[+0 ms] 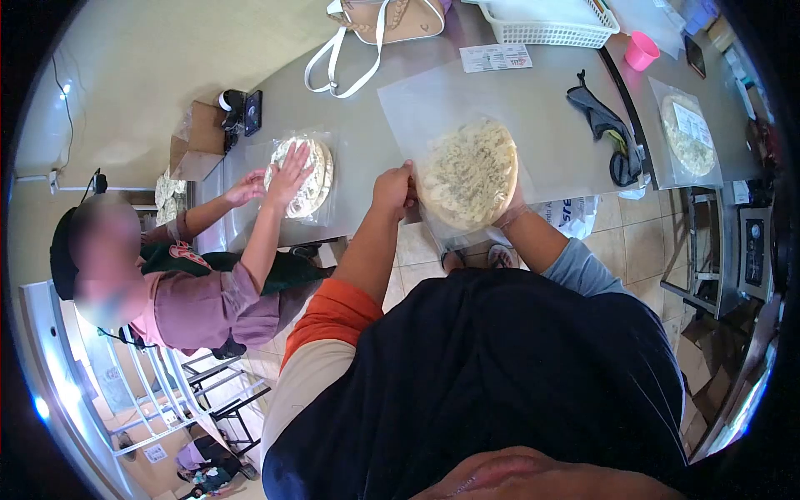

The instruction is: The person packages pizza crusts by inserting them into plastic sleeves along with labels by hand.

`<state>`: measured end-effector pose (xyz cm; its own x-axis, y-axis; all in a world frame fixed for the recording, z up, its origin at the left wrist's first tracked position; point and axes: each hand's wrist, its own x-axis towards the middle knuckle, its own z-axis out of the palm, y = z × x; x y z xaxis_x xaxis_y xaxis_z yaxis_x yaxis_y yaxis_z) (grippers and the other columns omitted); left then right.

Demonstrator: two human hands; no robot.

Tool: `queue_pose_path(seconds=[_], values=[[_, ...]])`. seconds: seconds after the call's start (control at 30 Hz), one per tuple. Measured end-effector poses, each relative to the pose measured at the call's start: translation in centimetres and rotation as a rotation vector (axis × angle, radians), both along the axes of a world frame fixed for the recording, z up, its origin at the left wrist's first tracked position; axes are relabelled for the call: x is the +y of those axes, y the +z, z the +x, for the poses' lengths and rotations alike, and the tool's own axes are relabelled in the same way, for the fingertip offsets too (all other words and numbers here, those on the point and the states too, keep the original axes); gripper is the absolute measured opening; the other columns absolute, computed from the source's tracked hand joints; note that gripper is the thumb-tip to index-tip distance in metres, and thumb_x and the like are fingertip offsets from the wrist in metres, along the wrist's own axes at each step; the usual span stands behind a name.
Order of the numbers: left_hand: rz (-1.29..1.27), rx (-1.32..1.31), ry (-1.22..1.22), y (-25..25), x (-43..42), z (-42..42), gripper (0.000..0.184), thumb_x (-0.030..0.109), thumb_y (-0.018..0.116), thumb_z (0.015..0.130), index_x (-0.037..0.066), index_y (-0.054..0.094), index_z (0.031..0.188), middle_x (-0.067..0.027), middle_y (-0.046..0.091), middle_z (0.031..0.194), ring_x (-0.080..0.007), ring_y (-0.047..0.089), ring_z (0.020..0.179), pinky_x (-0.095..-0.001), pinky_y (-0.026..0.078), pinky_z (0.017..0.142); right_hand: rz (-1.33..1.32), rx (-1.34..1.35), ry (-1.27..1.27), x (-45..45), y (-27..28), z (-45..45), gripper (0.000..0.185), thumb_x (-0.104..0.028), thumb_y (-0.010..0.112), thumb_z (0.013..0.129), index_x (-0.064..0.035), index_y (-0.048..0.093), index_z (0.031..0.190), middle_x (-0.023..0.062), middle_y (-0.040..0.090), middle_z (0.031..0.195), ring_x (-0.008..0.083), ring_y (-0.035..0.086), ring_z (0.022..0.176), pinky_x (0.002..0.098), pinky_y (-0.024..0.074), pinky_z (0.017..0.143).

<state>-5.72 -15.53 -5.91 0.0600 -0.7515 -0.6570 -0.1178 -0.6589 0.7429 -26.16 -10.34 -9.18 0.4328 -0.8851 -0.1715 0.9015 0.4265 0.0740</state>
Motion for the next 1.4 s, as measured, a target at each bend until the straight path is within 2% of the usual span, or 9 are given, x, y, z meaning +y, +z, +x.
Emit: queue_pose_path(seconds=[0.27,0.37,0.6,0.7,1.1,1.2,1.27,1.33,1.4], values=[[-0.249,-0.039,-0.012,-2.3,0.3,0.2,0.025,0.021,0.049,0.094,0.004,0.055,0.076,-0.0020,0.049,0.063,-0.0126,0.044,0.055,-0.0272,0.037,0.053,-0.094,-0.100,-0.083,-0.5,-0.3,0.4,0.062,-0.054,0.032,0.092,-0.0113,0.037,0.137,0.0143,0.043,0.136,0.0347,0.046,0.120,0.0525,0.0405,0.097],[-0.274,0.029,0.004,-2.5,1.5,0.7,0.025,0.023,0.048,0.094,0.005,0.054,0.078,-0.0006,0.048,0.064,-0.0119,0.043,0.057,-0.0272,0.036,0.054,-0.005,0.103,-0.201,-1.2,-1.0,0.9,0.060,-0.052,0.034,0.092,-0.0111,0.038,0.136,0.0149,0.043,0.135,0.0353,0.046,0.119,0.0532,0.0412,0.096],[-0.352,0.039,0.066,-2.5,7.5,-1.6,0.024,0.024,0.044,0.097,0.006,0.051,0.082,0.0003,0.047,0.067,-0.0099,0.040,0.059,-0.0258,0.034,0.055,-0.082,-0.075,-0.198,-2.2,-0.4,1.5,0.060,-0.051,0.035,0.092,-0.0094,0.041,0.134,0.0159,0.046,0.134,0.0361,0.047,0.119,0.0534,0.0413,0.096],[-0.336,0.199,0.110,-1.4,9.5,-3.1,0.024,0.024,0.043,0.097,0.006,0.050,0.084,0.0011,0.045,0.066,-0.0086,0.038,0.059,-0.0248,0.034,0.055,-0.021,-0.027,-0.221,-2.4,-0.9,2.1,0.060,-0.051,0.035,0.092,-0.0097,0.041,0.134,0.0158,0.045,0.134,0.0364,0.047,0.119,0.0531,0.0409,0.097],[-0.216,0.162,-0.010,-0.9,10.6,-4.4,0.022,0.023,0.045,0.096,0.006,0.050,0.083,-0.0008,0.045,0.070,-0.0108,0.041,0.064,-0.0250,0.036,0.059,-0.025,0.100,-0.333,-2.3,0.3,2.1,0.059,-0.052,0.036,0.091,-0.0103,0.044,0.131,0.0126,0.049,0.131,0.0329,0.049,0.117,0.0494,0.0419,0.096],[-0.154,0.240,0.016,-0.5,10.0,-3.6,0.022,0.023,0.046,0.096,0.006,0.050,0.082,-0.0005,0.045,0.069,-0.0106,0.041,0.063,-0.0252,0.036,0.059,-0.110,0.329,-0.275,-2.8,-1.5,1.0,0.064,-0.054,0.036,0.090,-0.0106,0.039,0.136,0.0137,0.044,0.136,0.0336,0.046,0.120,0.0493,0.0423,0.096],[-0.114,0.277,0.013,-0.4,9.8,-2.8,0.022,0.023,0.046,0.096,0.007,0.050,0.082,-0.0002,0.045,0.068,-0.0103,0.041,0.062,-0.0253,0.036,0.058,-0.038,-0.043,-0.108,-1.5,-2.6,-2.9,0.069,-0.056,0.037,0.089,-0.0084,0.032,0.139,0.0157,0.039,0.139,0.0343,0.043,0.123,0.0500,0.0419,0.096],[-0.113,0.296,-0.014,-1.0,9.9,-2.2,0.022,0.023,0.046,0.096,0.007,0.050,0.081,0.0002,0.045,0.067,-0.0099,0.040,0.061,-0.0252,0.035,0.058,0.011,-0.096,0.063,-0.6,-1.2,-4.5,0.074,-0.057,0.037,0.089,-0.0060,0.026,0.141,0.0178,0.033,0.143,0.0350,0.039,0.126,0.0505,0.0416,0.096],[-0.089,0.299,-0.038,-1.4,9.7,-2.0,0.022,0.024,0.047,0.096,0.008,0.050,0.081,0.0005,0.045,0.067,-0.0096,0.040,0.061,-0.0250,0.035,0.057,0.042,0.167,0.233,0.0,4.0,-5.9,0.078,-0.057,0.036,0.089,-0.0033,0.020,0.143,0.0200,0.028,0.145,0.0358,0.035,0.128,0.0507,0.0415,0.095]])
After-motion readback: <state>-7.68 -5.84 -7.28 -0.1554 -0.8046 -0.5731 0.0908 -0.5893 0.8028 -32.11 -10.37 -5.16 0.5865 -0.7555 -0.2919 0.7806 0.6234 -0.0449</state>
